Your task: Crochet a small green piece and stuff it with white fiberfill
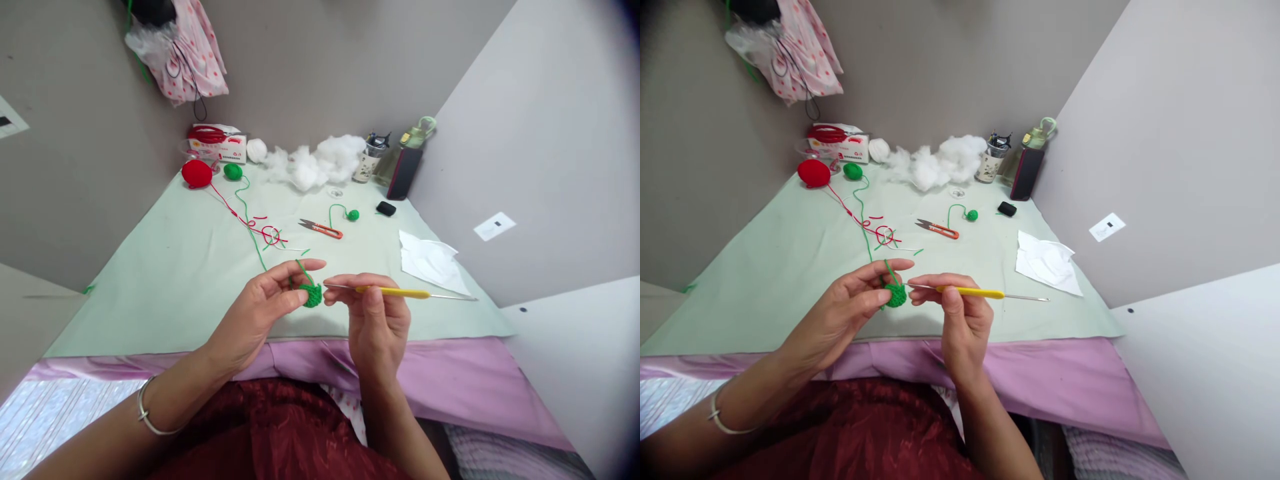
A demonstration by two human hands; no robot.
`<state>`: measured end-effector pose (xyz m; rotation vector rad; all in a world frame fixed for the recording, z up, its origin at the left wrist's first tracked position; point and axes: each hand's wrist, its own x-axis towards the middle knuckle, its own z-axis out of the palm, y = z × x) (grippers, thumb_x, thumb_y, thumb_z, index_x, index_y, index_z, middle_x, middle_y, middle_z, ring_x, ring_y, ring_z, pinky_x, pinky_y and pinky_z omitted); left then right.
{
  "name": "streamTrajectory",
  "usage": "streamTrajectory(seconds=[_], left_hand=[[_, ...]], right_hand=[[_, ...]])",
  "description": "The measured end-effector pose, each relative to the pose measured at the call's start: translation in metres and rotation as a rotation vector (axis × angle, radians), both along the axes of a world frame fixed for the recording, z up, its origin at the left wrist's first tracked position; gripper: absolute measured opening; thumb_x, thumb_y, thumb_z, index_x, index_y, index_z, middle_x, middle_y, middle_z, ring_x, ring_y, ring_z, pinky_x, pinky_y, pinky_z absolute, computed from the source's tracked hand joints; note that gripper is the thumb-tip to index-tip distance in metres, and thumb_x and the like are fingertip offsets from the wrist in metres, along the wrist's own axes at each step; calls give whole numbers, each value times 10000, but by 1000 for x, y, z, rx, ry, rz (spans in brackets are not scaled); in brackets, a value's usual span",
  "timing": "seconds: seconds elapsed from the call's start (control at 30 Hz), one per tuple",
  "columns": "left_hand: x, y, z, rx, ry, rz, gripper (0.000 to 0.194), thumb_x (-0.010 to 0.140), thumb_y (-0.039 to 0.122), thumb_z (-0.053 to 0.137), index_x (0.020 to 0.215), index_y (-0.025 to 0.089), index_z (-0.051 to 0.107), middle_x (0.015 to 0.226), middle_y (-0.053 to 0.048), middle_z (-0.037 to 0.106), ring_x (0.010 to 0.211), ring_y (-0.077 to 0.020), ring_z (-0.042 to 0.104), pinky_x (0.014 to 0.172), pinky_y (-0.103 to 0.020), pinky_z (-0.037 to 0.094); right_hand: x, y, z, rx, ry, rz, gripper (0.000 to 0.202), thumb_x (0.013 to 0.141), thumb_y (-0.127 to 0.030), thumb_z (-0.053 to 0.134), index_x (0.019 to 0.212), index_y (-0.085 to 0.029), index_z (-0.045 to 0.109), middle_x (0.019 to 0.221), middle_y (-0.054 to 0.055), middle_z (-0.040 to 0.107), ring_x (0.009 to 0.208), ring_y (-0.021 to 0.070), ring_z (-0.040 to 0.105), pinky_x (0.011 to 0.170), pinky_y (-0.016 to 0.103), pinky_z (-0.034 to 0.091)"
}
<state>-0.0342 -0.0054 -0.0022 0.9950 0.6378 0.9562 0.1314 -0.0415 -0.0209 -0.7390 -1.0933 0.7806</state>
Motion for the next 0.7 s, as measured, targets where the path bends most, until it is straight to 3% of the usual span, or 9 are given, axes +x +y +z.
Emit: streamTrajectory(seconds=[0.2, 0.37, 0.47, 0.57, 0.7], left_hand=[[2, -3, -3, -57, -55, -80, 425, 909, 219, 749, 1321, 320, 743, 999, 1, 713, 999, -167, 615, 991, -310, 443], [0, -2, -2, -91, -34, -25, 493, 886, 212, 774, 1362, 324, 720, 967, 14, 667, 921, -143, 573, 928, -276, 432], [-1, 0, 1, -99, -30, -15, 373, 884, 213, 760, 1245, 304, 786, 932, 15, 659, 884, -132, 554, 865, -249, 421], [-2, -1, 3, -91, -38, -25, 170, 887, 200, 737, 1005, 272, 836, 929, 15, 682, 872, -125, 568, 826, -239, 419], [-1, -2, 3, -81, -44, -25, 134, 891, 182, 723, 923, 266, 822, 923, 24, 700, 868, -121, 577, 829, -242, 426]], right_hand=[[-3, 3, -5, -5, -32, -1, 203, 1060, -302, 577, 1049, -265, 777, 1026, 30, 813, 790, 136, 719, 689, 289, 566], [-2, 3, -2, 13, 20, -73, 227, 1064, -297, 561, 1009, -252, 776, 951, 22, 794, 704, 119, 676, 653, 280, 548], [-1, 3, 2, 30, 55, -87, 230, 1057, -287, 567, 964, -238, 771, 887, 19, 775, 688, 123, 666, 638, 277, 553], [0, 2, 4, 17, 23, -78, 229, 1054, -283, 571, 953, -235, 770, 874, 16, 767, 692, 123, 664, 650, 277, 557], [0, 1, 3, 9, -3, -77, 232, 1059, -284, 562, 958, -241, 766, 876, 14, 765, 698, 125, 664, 662, 282, 555]])
